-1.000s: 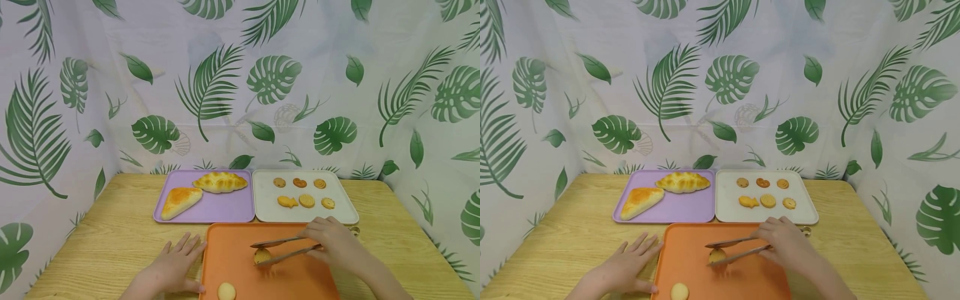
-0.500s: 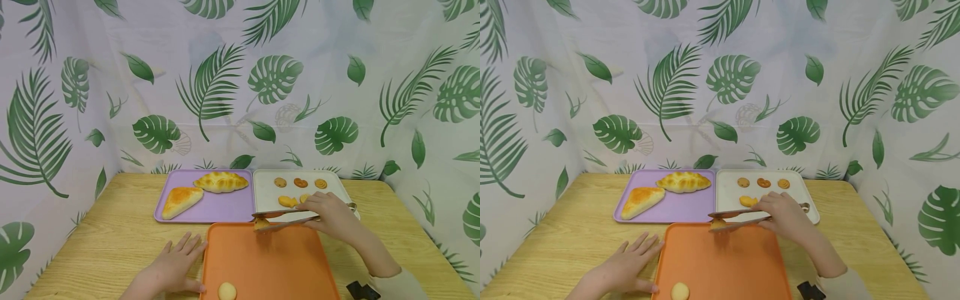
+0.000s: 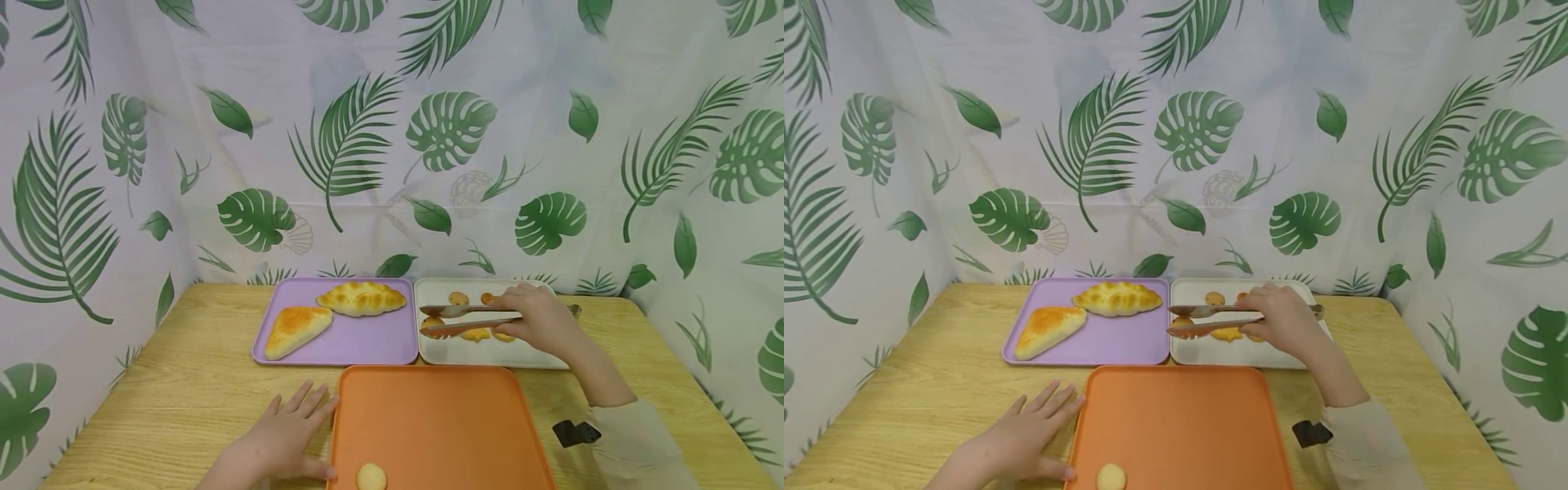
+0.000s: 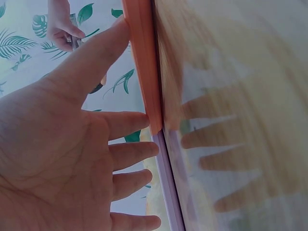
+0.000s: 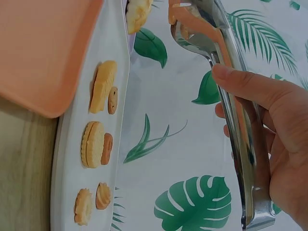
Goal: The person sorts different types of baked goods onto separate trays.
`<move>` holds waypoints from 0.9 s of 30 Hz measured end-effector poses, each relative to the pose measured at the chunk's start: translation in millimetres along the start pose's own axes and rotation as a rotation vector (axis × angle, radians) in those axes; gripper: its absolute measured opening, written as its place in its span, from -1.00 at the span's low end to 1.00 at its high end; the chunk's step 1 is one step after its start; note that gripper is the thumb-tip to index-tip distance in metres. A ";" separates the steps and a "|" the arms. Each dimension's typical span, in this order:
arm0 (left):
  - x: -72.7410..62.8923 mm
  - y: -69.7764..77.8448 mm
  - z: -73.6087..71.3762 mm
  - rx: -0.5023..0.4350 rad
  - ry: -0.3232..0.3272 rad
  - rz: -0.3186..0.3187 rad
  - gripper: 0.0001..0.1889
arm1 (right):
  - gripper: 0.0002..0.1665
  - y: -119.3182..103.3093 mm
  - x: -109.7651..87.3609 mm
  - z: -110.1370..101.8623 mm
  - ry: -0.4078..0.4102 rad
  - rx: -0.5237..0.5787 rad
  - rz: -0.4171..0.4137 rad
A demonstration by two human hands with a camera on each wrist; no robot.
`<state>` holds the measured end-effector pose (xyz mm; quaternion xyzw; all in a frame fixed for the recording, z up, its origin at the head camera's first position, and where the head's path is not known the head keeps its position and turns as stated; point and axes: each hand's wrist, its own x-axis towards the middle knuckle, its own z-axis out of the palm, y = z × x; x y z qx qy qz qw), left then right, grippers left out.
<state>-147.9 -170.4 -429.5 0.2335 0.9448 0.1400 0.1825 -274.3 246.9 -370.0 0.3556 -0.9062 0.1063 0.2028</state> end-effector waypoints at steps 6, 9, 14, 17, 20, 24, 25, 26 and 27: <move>-0.3 0.2 0.3 -0.006 -0.004 -0.005 0.11 | -0.63 12.0 11.7 3.6 -0.078 0.030 0.111; -0.3 0.3 0.3 -0.007 -0.005 -0.008 0.11 | -0.61 17.0 17.2 6.2 -0.117 0.029 0.171; -0.6 0.7 0.1 -0.010 -0.008 -0.009 0.10 | -0.60 27.7 24.0 14.3 -0.149 0.007 0.216; -1.0 0.9 -0.1 -0.015 -0.011 -0.011 0.10 | -0.58 34.5 26.8 20.6 -0.169 -0.020 0.233; -1.3 0.9 -0.3 -0.017 -0.012 -0.011 0.10 | -0.57 40.7 29.4 27.3 -0.182 -0.047 0.249; -1.5 1.5 -0.6 -0.022 -0.010 -0.011 0.10 | -0.58 47.7 33.9 35.5 -0.212 -0.049 0.294; -1.4 1.6 -0.7 -0.023 -0.009 -0.012 0.10 | -0.60 49.5 35.1 37.8 -0.220 -0.042 0.309; -1.4 1.7 -0.8 -0.024 -0.010 -0.013 0.10 | -0.61 51.4 36.4 40.4 -0.229 -0.038 0.323; -1.3 1.8 -0.9 -0.025 -0.010 -0.014 0.09 | -0.62 52.9 37.7 42.8 -0.236 -0.033 0.334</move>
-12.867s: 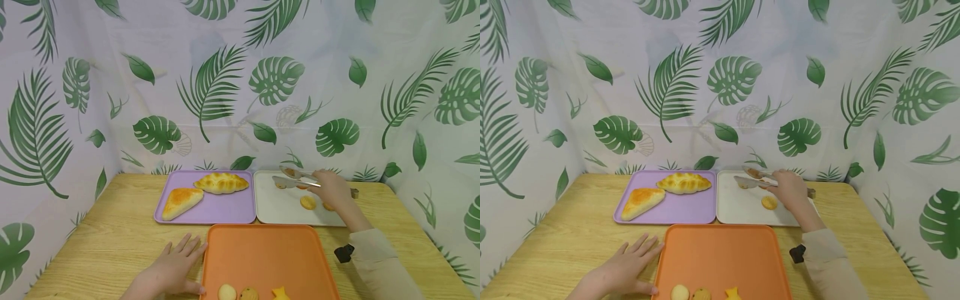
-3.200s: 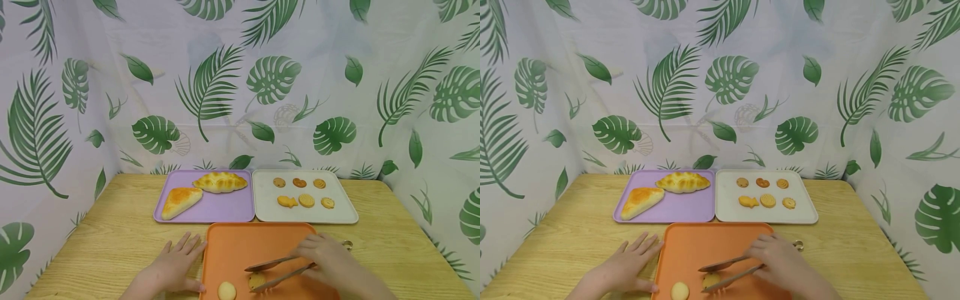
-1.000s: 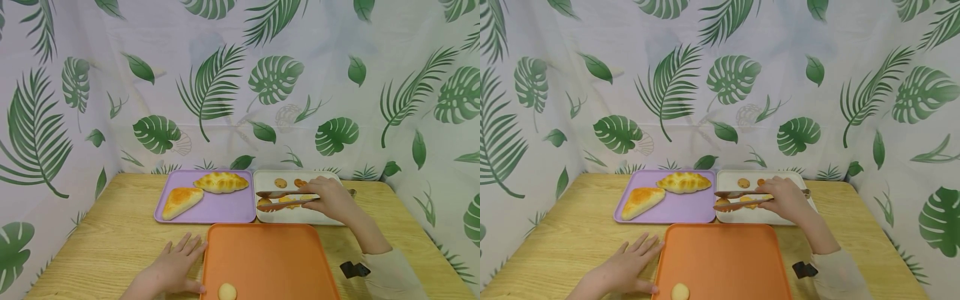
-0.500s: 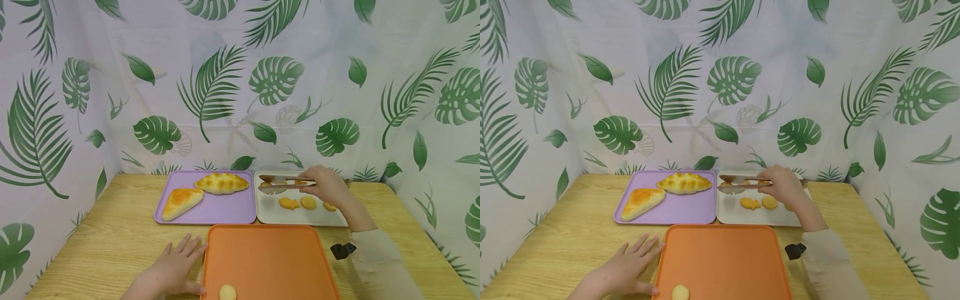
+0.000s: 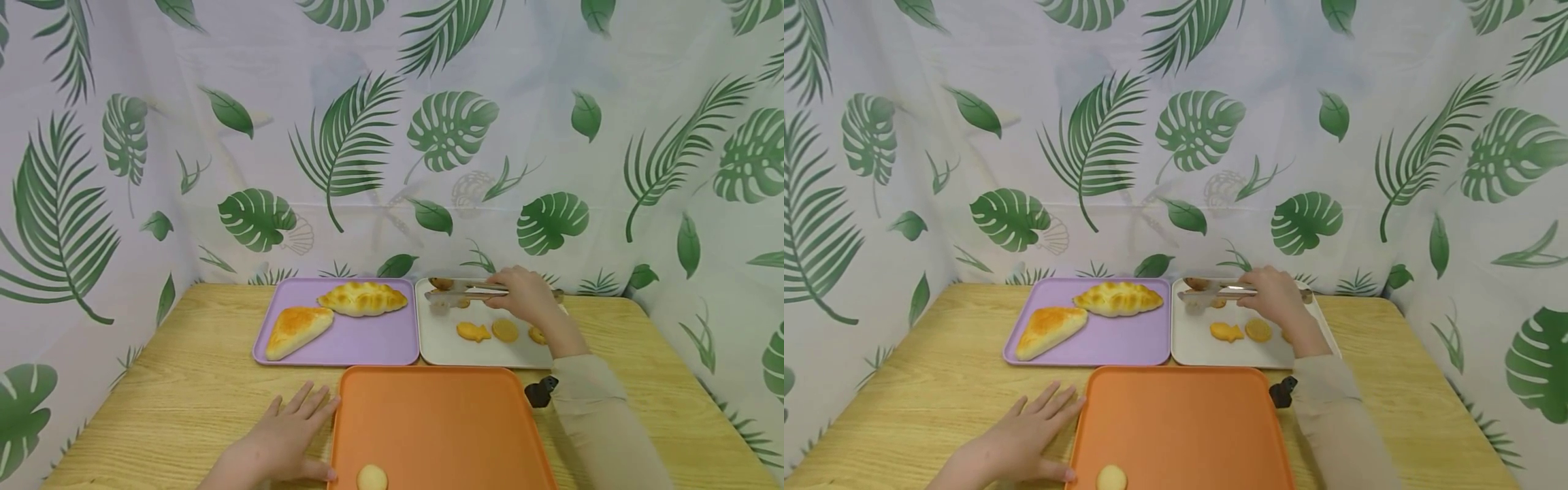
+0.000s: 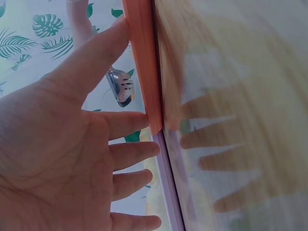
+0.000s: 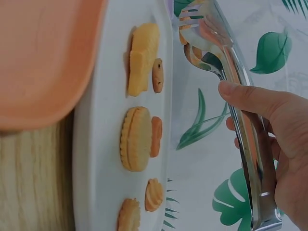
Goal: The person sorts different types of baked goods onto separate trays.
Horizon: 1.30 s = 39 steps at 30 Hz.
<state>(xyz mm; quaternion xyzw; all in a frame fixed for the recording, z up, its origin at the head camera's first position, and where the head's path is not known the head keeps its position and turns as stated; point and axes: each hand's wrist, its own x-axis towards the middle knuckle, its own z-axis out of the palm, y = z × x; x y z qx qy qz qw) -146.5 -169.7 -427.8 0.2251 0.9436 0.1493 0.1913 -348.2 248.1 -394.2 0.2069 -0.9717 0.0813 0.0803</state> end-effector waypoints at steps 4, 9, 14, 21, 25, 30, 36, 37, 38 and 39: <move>0.2 -0.2 0.1 0.004 0.001 0.000 0.09 | -0.61 3.4 7.4 10.0 -0.010 0.013 0.033; -0.6 -0.1 -0.2 0.012 0.003 -0.003 0.09 | -0.52 5.1 14.7 20.8 -0.028 0.031 0.067; -0.9 0.2 -1.2 0.019 0.004 -0.007 0.10 | -0.50 2.1 20.0 25.5 -0.038 0.027 0.086; -1.3 -0.2 -1.5 0.024 0.010 0.002 0.11 | -0.50 -7.0 22.6 24.1 -0.060 0.011 0.121; -1.4 -0.3 -1.4 0.025 0.014 0.006 0.11 | -0.46 -10.9 23.3 21.6 -0.081 -0.001 0.139; -1.4 0.1 -1.8 0.026 0.012 0.005 0.10 | -0.42 -13.4 19.9 16.8 -0.071 0.018 0.146; -1.5 0.4 -1.5 0.015 0.011 0.006 0.11 | -0.44 -14.9 10.2 8.1 -0.006 0.014 0.102; -1.4 0.3 -1.5 0.013 0.011 0.005 0.10 | -0.43 -15.3 8.1 6.2 0.003 0.006 0.092; -1.3 0.2 -1.5 0.012 0.011 0.005 0.10 | -0.43 -15.8 5.9 4.2 0.012 0.001 0.081; -1.2 0.1 -1.4 0.012 0.010 0.005 0.10 | -0.42 -16.8 3.4 2.2 0.021 0.001 0.070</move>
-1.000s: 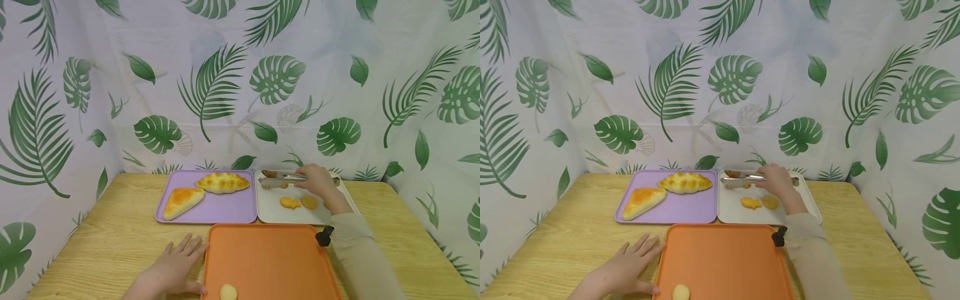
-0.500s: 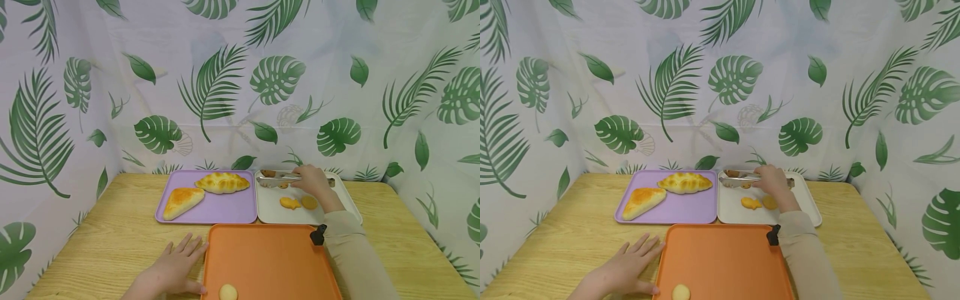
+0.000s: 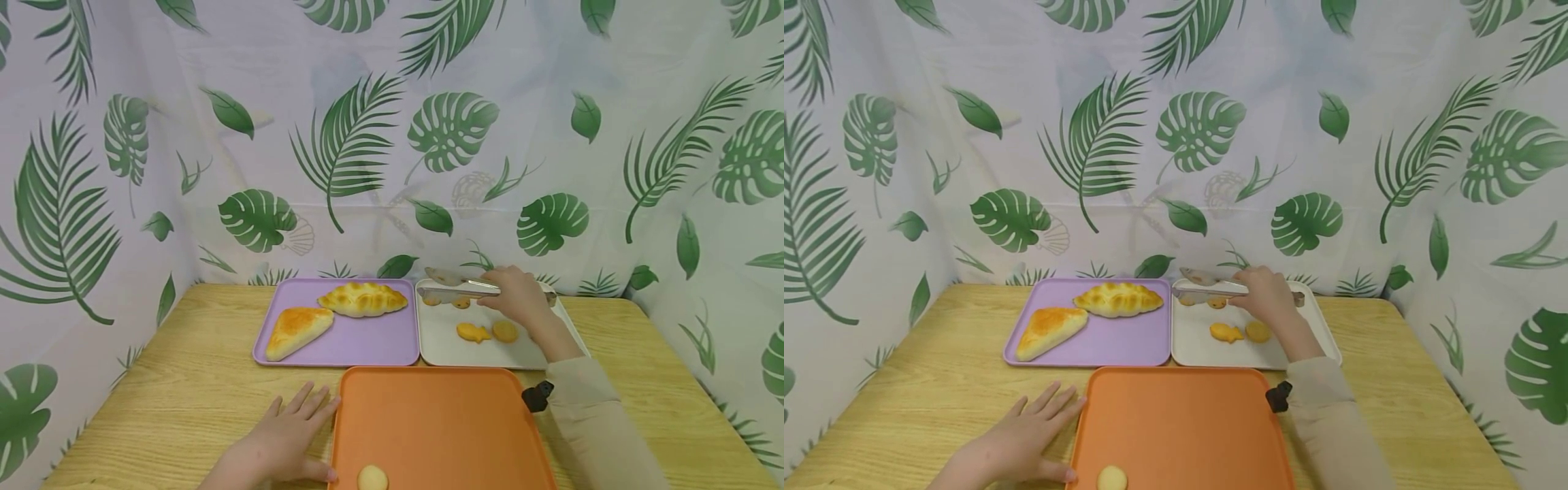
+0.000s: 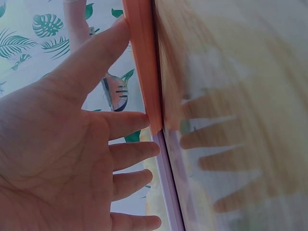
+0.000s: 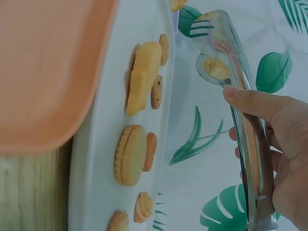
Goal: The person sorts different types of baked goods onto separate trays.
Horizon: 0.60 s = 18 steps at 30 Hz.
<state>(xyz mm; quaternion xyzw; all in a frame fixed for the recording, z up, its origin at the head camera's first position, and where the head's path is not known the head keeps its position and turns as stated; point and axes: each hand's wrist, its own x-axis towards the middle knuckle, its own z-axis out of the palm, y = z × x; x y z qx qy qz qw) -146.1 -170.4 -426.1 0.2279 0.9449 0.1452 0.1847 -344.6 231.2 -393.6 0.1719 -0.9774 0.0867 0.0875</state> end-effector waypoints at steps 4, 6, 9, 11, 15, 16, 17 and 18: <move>0.2 0.3 0.1 -0.006 -0.003 -0.003 0.10 | -0.42 -5.2 -11.6 -8.8 0.037 0.010 -0.041; -0.2 0.2 0.1 -0.007 -0.003 -0.002 0.10 | -0.43 -9.2 -17.8 -12.5 0.066 0.019 -0.071; -0.3 0.0 -0.1 -0.004 0.000 -0.001 0.10 | -0.45 -16.2 -28.7 -17.8 0.113 0.025 -0.127; -0.1 -0.3 -0.3 0.000 0.001 0.000 0.10 | -0.44 -20.9 -37.4 -20.5 0.133 0.032 -0.156; 0.1 -0.6 -0.1 0.006 0.003 0.000 0.09 | -0.44 -29.6 -56.9 -23.3 0.155 0.060 -0.203; 0.2 -0.6 -0.1 0.006 0.004 0.000 0.09 | -0.43 -31.7 -62.1 -23.7 0.166 0.071 -0.220; -0.1 -0.6 -0.1 0.007 0.004 0.000 0.09 | -0.43 -33.9 -67.0 -24.0 0.177 0.079 -0.239; -0.2 -0.7 -0.1 0.009 0.005 0.002 0.10 | -0.43 -36.4 -71.8 -24.5 0.186 0.084 -0.257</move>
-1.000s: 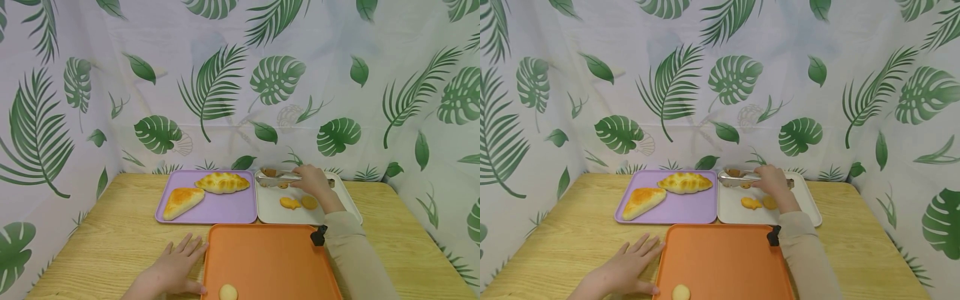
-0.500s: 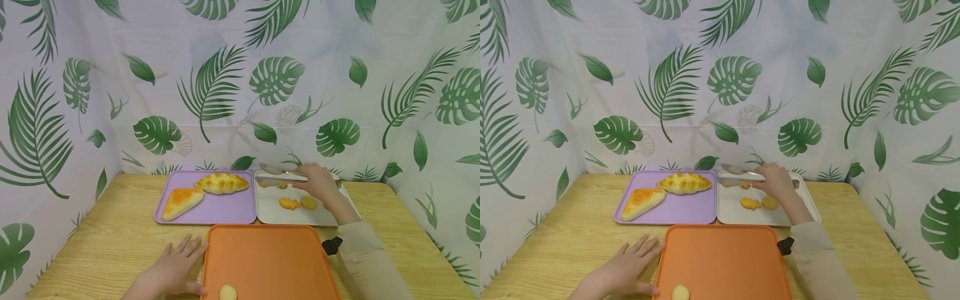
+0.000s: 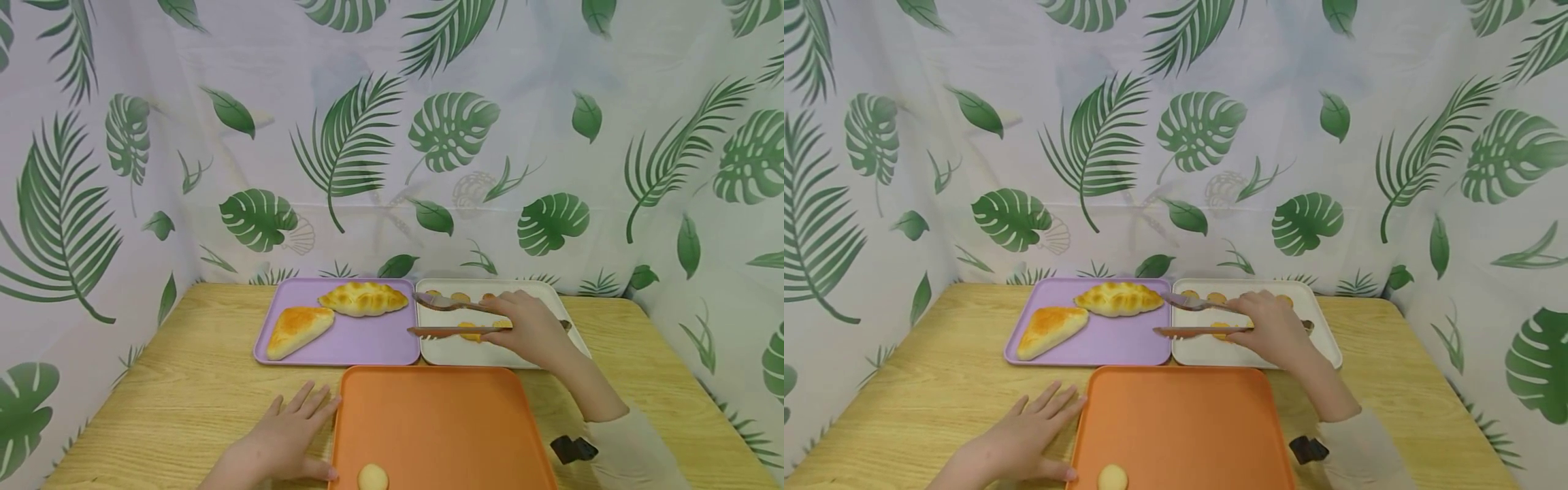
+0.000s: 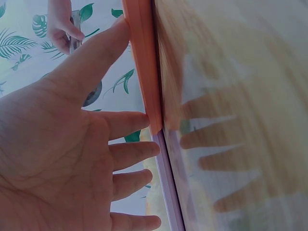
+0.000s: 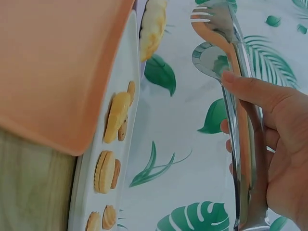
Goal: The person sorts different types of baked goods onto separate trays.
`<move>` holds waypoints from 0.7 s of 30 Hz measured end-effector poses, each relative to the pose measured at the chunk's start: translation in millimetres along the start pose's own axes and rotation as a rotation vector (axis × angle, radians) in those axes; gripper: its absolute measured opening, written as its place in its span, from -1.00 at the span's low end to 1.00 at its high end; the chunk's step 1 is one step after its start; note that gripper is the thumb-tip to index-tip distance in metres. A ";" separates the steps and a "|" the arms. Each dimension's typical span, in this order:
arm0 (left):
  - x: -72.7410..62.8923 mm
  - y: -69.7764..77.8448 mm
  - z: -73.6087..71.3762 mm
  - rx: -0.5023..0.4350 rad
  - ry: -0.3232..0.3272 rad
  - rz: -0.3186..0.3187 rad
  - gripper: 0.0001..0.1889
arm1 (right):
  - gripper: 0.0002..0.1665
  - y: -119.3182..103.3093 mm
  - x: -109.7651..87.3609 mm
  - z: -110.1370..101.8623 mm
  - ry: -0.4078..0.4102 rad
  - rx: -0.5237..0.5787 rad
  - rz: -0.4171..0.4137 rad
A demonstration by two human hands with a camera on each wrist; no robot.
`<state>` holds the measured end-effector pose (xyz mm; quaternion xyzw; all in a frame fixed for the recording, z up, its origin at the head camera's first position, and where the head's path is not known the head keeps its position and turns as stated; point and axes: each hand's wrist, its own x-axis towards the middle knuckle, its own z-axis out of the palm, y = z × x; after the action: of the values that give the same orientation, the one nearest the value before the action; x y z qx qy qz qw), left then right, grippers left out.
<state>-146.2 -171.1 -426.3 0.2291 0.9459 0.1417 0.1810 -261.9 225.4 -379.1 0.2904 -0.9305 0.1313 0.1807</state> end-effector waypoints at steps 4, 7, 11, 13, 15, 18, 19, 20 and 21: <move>-0.2 0.9 0.1 0.007 0.002 0.002 0.10 | -0.39 -14.2 -15.8 -5.8 0.024 0.011 -0.055; 0.2 0.9 0.5 0.014 0.008 0.005 0.10 | -0.37 -24.0 -26.8 -8.2 0.026 0.009 -0.076; -0.1 1.4 0.5 0.011 0.011 0.006 0.10 | -0.36 -36.7 -38.7 -9.0 0.047 0.011 -0.148; -0.4 1.7 0.3 0.007 0.011 0.006 0.10 | -0.36 -43.3 -43.6 -8.9 0.054 0.015 -0.184; 0.0 1.4 0.3 0.004 0.010 0.006 0.10 | -0.36 -49.8 -48.5 -8.2 0.045 0.026 -0.200; 0.2 1.4 1.0 0.004 0.009 0.007 0.10 | -0.37 -59.0 -56.0 -6.0 0.001 0.035 -0.202; 0.2 1.4 1.3 0.005 0.010 0.007 0.10 | -0.37 -61.9 -58.2 -5.1 -0.016 0.037 -0.200; 0.4 1.4 1.7 0.006 0.010 0.006 0.10 | -0.37 -64.6 -60.3 -4.0 -0.030 0.041 -0.196; 0.5 1.4 2.2 0.006 0.010 0.005 0.09 | -0.37 -67.2 -62.1 -2.8 -0.043 0.042 -0.196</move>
<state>-145.2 -169.3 -427.8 0.2314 0.9466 0.1405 0.1752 -174.1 203.5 -392.9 0.3864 -0.8983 0.1265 0.1666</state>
